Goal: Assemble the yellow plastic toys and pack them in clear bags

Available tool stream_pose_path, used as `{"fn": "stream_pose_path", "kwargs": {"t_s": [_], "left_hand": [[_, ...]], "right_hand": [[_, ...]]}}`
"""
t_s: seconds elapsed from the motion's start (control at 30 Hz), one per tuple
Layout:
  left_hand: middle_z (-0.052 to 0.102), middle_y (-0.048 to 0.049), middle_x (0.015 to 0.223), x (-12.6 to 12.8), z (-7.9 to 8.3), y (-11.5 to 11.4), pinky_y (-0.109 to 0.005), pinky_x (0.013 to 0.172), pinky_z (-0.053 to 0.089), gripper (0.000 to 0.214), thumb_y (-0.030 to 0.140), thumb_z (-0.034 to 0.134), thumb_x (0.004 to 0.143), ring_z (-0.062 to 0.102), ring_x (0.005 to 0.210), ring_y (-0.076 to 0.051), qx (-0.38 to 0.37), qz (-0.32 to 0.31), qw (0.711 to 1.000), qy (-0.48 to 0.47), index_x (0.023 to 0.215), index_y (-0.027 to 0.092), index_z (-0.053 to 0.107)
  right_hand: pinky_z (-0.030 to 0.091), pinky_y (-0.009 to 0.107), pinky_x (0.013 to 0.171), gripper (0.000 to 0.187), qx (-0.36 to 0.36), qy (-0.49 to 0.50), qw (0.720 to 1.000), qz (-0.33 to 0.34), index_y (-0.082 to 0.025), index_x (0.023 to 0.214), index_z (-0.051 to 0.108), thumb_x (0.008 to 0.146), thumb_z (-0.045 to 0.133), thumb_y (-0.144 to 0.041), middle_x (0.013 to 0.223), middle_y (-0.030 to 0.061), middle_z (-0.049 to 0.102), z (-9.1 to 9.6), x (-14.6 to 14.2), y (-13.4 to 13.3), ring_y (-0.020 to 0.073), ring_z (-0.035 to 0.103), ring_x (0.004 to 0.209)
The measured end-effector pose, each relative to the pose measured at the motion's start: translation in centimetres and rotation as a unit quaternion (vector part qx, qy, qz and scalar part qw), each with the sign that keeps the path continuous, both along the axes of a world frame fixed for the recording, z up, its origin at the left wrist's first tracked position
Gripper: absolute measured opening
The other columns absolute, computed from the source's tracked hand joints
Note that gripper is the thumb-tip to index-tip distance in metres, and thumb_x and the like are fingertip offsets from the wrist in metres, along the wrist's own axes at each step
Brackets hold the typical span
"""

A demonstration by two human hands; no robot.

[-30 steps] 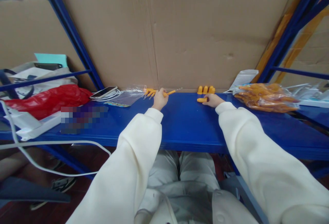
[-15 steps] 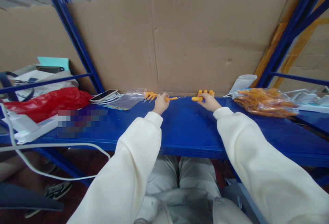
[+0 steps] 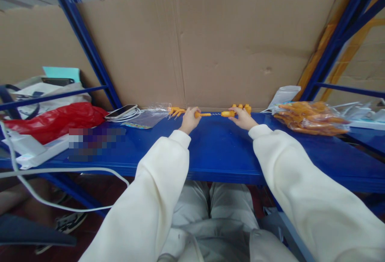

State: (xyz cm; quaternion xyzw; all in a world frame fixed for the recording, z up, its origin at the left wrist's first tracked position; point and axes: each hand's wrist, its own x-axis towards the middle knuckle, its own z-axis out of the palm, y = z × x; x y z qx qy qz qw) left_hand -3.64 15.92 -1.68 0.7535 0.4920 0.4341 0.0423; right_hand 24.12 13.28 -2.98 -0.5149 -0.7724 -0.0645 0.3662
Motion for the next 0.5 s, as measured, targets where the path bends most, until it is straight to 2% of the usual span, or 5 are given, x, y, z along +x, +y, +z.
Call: {"fn": "stream_pose_path", "kwargs": {"t_s": [0.17,0.37,0.5], "left_hand": [[0.062,-0.0057,0.1,-0.05,-0.14,0.28,-0.039,0.096,0.053,0.021,0.005,0.069,0.077,0.065,0.104,-0.025,0.012,-0.015,1.0,-0.007,0.092,0.02,0.068],[0.063,-0.0058,0.101,0.03,-0.28,0.41,-0.037,0.096,0.053,0.023,0.005,0.068,0.077,0.065,0.102,-0.023,0.022,-0.026,0.999,-0.003,0.093,0.02,0.069],[0.064,-0.006,0.102,0.12,-0.28,0.28,-0.037,0.097,0.053,0.022,0.005,0.069,0.078,0.065,0.103,-0.023,0.024,-0.022,0.999,-0.004,0.094,0.02,0.07]], "right_hand": [[0.038,0.074,0.108,0.039,0.004,-0.014,1.0,0.003,-0.023,0.126,0.066,0.088,0.063,-0.029,0.127,0.0146,0.072,0.03,-0.1,-0.1,0.0376,0.068,0.115],[0.026,0.08,0.111,0.042,0.006,-0.013,1.0,-0.021,-0.023,0.128,0.065,0.087,0.063,-0.029,0.129,0.0164,0.071,-0.04,-0.25,-0.08,0.0408,0.065,0.12],[0.037,0.074,0.109,0.044,0.003,0.01,1.0,-0.002,-0.022,0.13,0.065,0.087,0.063,-0.029,0.132,0.0175,0.069,0.17,-0.5,-0.32,0.0401,0.064,0.123]]}}
